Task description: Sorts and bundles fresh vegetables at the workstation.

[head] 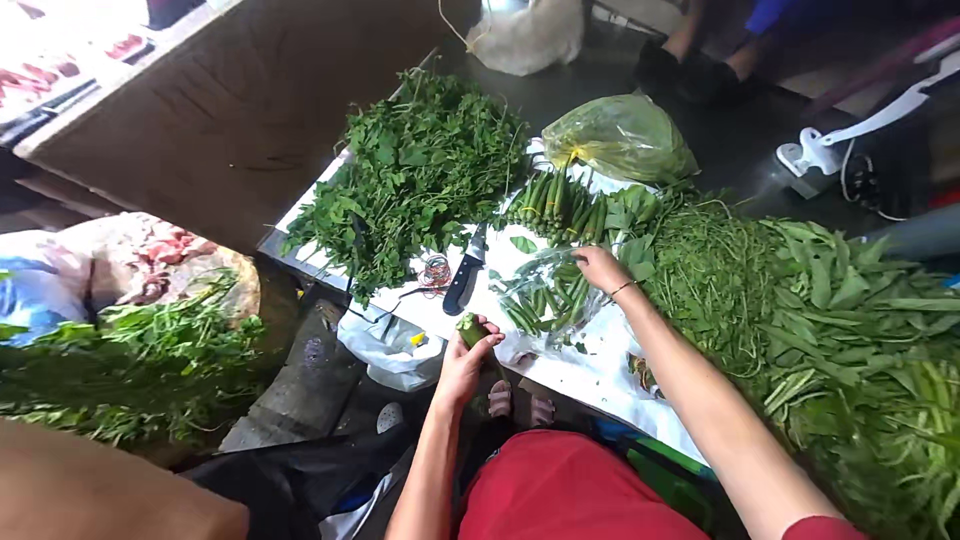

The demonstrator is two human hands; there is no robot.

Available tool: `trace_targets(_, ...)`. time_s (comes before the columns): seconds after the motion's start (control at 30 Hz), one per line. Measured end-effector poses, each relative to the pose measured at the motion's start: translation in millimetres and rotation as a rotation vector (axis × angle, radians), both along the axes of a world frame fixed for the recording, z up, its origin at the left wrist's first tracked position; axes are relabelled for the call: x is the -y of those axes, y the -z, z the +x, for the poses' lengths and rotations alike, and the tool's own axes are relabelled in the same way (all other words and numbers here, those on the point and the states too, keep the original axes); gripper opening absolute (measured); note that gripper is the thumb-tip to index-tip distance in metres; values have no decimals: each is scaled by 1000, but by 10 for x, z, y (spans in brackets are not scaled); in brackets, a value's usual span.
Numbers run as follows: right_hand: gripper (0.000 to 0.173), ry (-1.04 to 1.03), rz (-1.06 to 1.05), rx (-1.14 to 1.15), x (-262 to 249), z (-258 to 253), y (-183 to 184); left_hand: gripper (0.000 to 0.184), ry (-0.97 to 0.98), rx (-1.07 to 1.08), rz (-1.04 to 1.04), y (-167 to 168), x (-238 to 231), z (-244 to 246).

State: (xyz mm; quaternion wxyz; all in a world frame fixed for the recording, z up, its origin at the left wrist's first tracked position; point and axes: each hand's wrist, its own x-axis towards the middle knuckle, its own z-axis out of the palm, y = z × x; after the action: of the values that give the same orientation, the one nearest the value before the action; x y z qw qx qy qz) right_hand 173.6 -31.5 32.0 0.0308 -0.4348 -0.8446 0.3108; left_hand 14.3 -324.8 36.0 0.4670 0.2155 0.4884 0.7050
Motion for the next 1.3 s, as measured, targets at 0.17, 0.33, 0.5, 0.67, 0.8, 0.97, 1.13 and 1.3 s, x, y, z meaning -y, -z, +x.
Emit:
trace_targets(0.17,23,-67,-23,110,113,-43,5,38,60,-8,-24,-37,-150,49)
trace_targets(0.33,36,-23,48,87,31,29,82,38,55,-2,-16,-10,-99,3)
trace_targets(0.5,35,-192,29,273,-15,72,42,37,21,-29,-16,38,44,-59)
trace_targets(0.67,43,-315,12,451,-84,49,88,35,35,-31,-21,92,119,-55)
trace_targets(0.8,38,-320,-55,435,-191,-16,11,37,40,-16,-25,91,122,-22)
trace_targets(0.97,37,-240,-242,37,-218,72,-139,38,33,-8,-24,98,116,-1)
trace_targets(1.13,24,-199,-24,-296,145,224,-612,38,54,-5,-31,-38,26,31)
trace_targets(1.3,14,-505,-12,-473,668,110,-1356,35,131,-33,11,-157,-94,29)
